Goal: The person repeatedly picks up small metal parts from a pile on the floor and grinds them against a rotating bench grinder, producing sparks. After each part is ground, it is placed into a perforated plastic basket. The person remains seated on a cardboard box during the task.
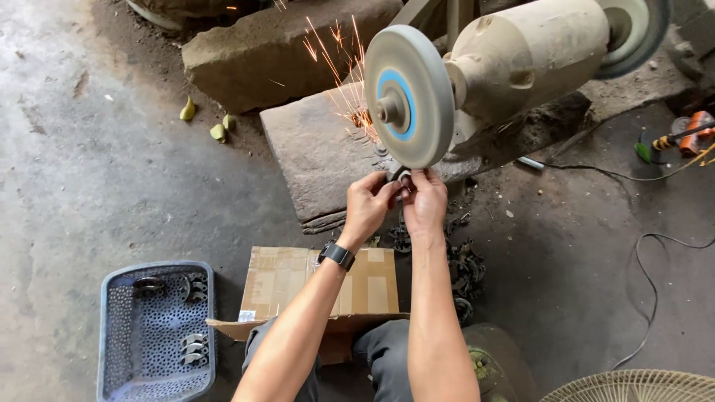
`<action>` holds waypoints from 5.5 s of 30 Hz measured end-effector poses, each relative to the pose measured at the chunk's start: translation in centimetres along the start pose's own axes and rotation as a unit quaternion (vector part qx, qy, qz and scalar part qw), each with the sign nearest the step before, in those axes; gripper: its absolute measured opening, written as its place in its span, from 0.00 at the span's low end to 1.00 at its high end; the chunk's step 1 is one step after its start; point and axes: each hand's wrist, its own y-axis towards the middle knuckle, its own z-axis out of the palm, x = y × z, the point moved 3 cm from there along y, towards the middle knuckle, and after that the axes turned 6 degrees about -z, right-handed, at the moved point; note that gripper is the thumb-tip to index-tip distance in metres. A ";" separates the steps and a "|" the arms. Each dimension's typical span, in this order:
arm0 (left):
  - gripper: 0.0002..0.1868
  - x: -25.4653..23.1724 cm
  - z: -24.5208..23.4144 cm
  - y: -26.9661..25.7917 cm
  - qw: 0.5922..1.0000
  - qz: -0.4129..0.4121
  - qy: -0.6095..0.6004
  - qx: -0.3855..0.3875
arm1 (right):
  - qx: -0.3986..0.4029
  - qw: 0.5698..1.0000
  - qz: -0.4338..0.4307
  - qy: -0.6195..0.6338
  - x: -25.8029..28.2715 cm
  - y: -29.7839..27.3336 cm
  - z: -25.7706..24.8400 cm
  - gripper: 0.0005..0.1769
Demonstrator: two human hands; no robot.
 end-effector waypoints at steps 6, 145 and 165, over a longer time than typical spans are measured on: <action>0.06 -1.0 1.1 0.8 0.999 -0.012 -0.035 -0.009 | -0.036 0.999 0.007 0.002 1.3 -0.4 0.9 0.09; 0.13 -3.2 -8.0 -0.9 0.948 0.198 0.240 -0.061 | 0.070 0.989 0.129 -0.024 -2.8 -3.6 2.9 0.15; 0.14 -3.4 -1.0 1.2 0.993 0.019 0.112 0.022 | -0.041 0.999 0.025 -0.026 1.7 -3.5 0.7 0.12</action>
